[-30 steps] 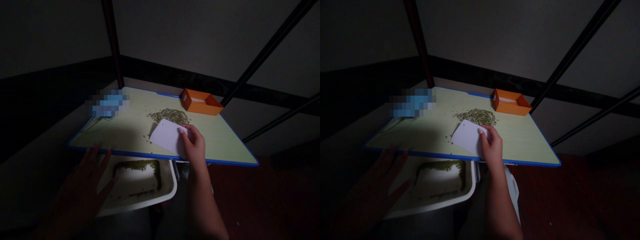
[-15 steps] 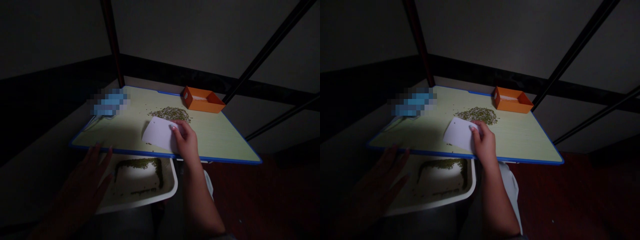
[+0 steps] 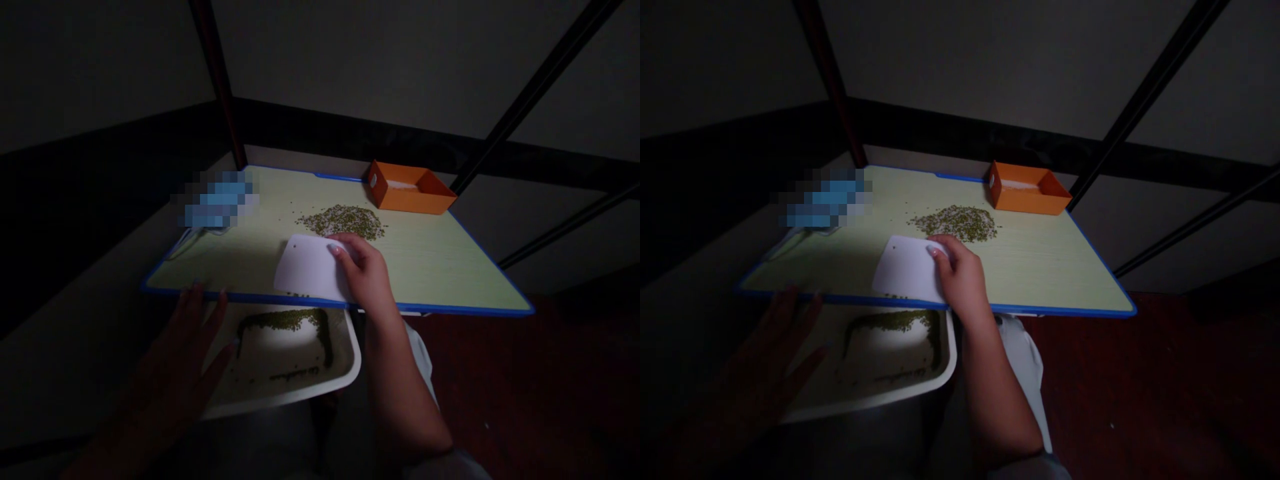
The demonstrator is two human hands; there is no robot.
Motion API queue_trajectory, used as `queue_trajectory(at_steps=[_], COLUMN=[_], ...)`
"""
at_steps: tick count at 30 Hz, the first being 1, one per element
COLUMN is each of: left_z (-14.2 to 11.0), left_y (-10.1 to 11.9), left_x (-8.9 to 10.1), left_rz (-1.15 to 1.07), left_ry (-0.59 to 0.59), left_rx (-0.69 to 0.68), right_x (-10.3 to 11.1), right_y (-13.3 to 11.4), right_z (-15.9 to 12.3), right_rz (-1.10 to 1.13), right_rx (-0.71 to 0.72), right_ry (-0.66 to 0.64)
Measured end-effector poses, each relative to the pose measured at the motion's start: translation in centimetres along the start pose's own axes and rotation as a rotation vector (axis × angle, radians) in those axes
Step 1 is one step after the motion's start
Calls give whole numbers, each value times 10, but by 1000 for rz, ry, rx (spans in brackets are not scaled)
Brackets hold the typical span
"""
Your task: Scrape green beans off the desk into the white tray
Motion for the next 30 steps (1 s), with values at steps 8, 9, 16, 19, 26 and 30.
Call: queue_trajectory(at_steps=[8,9,16,19,26,30], left_z=[1,1,0,-1,0,-1], left_y=[-1,-1,-2,-3,-4,-6], left_x=[-3,-4,-5,-5,-7,-8], left_rz=[-15,-19,-22,-21,-25,-11], left_ry=[-33,-41,-53,-26,-20,-32], left_rx=[15,22,41,42,52,70], right_x=[-9,-9,43,76,88,74], right_y=[-7,-8,1,9,9,7], right_z=[-10,-11,3,9,8,7], right_rz=[15,29,30,-77,-185,-177], right_rx=[-2,0,-43,-49,-56,-45], right_ry=[-37,-40,275,438,452,355])
Point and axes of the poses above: each hand's wrist, its own z-axis towards the middle knuckle, its own x-axis out of the back of the hand, y = z × x, the point moved 6 cm from there along z, towards the middle knuckle, and after that the axes turned 13 degrees about y, right-handed, at the moved point
